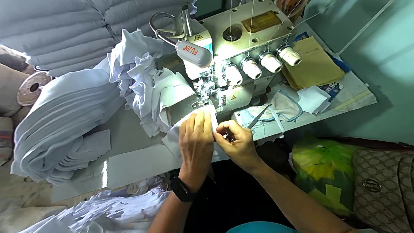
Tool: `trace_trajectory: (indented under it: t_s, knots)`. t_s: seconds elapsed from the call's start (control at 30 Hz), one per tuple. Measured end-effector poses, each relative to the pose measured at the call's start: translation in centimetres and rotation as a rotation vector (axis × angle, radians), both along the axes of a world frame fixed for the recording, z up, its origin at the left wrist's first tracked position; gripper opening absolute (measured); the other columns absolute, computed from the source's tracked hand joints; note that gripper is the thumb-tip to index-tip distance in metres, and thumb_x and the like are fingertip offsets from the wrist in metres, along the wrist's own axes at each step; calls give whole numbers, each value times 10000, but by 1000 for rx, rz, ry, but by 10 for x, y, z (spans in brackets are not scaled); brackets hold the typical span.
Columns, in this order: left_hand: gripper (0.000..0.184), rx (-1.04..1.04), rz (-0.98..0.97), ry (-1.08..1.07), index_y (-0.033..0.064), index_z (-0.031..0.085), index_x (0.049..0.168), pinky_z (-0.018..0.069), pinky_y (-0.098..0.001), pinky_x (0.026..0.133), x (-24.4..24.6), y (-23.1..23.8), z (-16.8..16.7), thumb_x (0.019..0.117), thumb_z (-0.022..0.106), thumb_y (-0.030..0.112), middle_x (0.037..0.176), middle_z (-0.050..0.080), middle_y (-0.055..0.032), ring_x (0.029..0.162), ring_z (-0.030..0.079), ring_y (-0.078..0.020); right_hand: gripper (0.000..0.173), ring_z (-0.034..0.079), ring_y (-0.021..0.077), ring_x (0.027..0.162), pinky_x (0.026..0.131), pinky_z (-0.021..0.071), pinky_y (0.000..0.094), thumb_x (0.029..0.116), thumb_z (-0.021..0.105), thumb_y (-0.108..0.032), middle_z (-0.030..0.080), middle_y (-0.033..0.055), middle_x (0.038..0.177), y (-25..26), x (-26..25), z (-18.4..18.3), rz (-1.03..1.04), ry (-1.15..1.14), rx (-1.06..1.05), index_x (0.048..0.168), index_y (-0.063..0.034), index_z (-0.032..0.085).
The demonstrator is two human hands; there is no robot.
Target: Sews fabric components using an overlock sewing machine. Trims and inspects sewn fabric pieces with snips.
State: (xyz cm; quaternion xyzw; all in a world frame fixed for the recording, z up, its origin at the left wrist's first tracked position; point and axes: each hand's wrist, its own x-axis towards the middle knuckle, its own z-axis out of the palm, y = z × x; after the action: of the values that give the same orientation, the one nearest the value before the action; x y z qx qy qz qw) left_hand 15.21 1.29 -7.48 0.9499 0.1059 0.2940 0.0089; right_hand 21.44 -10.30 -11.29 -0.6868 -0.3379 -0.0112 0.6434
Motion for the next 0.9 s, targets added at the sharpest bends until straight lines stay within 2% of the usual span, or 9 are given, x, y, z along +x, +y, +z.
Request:
trace_trajectory:
  t_s: [0.07,0.17,0.27,0.33,0.43,0.6,0.73,0.83,0.9]
  knots:
    - [298,-74,8,-50,22,688,1260,476,-430,1066,-1,1,-14,1008,534,61,1302,681,-146,1253,629,-286,70,606,0,646,580,498,133,878,689,-27,695,33,798,3,5,2,-18,-60,-24,943,0,695]
    - [281,-242,-81,-42,-25,667,1227,419,-484,1138,2,14,-9,1040,476,61,1355,651,-174,1335,579,-300,106,639,16,682,629,528,142,885,687,-24,727,59,837,10,14,6,-21,-126,-57,969,19,735]
    - [287,-311,-172,50,-61,662,1192,444,-496,1116,7,37,6,1024,455,47,1340,653,-197,1311,595,-330,126,666,42,682,647,553,170,900,685,-49,742,77,815,18,26,9,-62,-231,-84,962,17,772]
    - [293,-366,-211,121,-52,644,1216,480,-487,1069,12,55,18,1010,466,55,1357,644,-191,1280,614,-331,130,642,87,619,561,510,237,901,691,-101,724,63,756,25,33,10,-139,-306,-143,951,-23,782]
    - [264,-451,-234,155,-31,616,1215,542,-513,887,26,85,25,985,532,69,1195,680,-214,1058,680,-352,143,651,138,605,532,497,301,892,697,-122,724,68,748,29,34,14,-172,-363,-194,966,-42,789]
    - [334,-718,-237,-14,-94,592,1238,524,-362,998,68,141,12,954,609,80,1216,684,-196,1125,665,-198,168,594,19,605,577,508,183,975,649,-127,677,21,715,4,14,-9,103,-58,-99,900,-15,749]
    - [347,-1115,-267,-334,-58,463,1278,501,-316,1063,55,142,-7,968,578,48,1350,627,-121,1245,612,-136,192,530,-22,558,518,468,157,1030,594,-170,650,-29,753,-43,22,-17,-50,211,-182,1032,-25,719]
    - [419,-1083,-268,-389,-52,426,1365,469,-327,1117,14,116,-8,997,575,82,1427,558,-92,1316,560,-144,96,450,-33,532,494,391,131,978,673,-155,588,-46,747,-64,31,-17,-133,304,-248,977,-59,667]
    - [412,-959,-202,-325,62,459,1392,480,-299,1095,-25,92,-10,1010,592,141,1488,507,4,1340,525,-94,118,478,21,604,548,415,175,945,714,-154,589,8,827,-67,30,-19,-97,303,-327,937,-53,652]
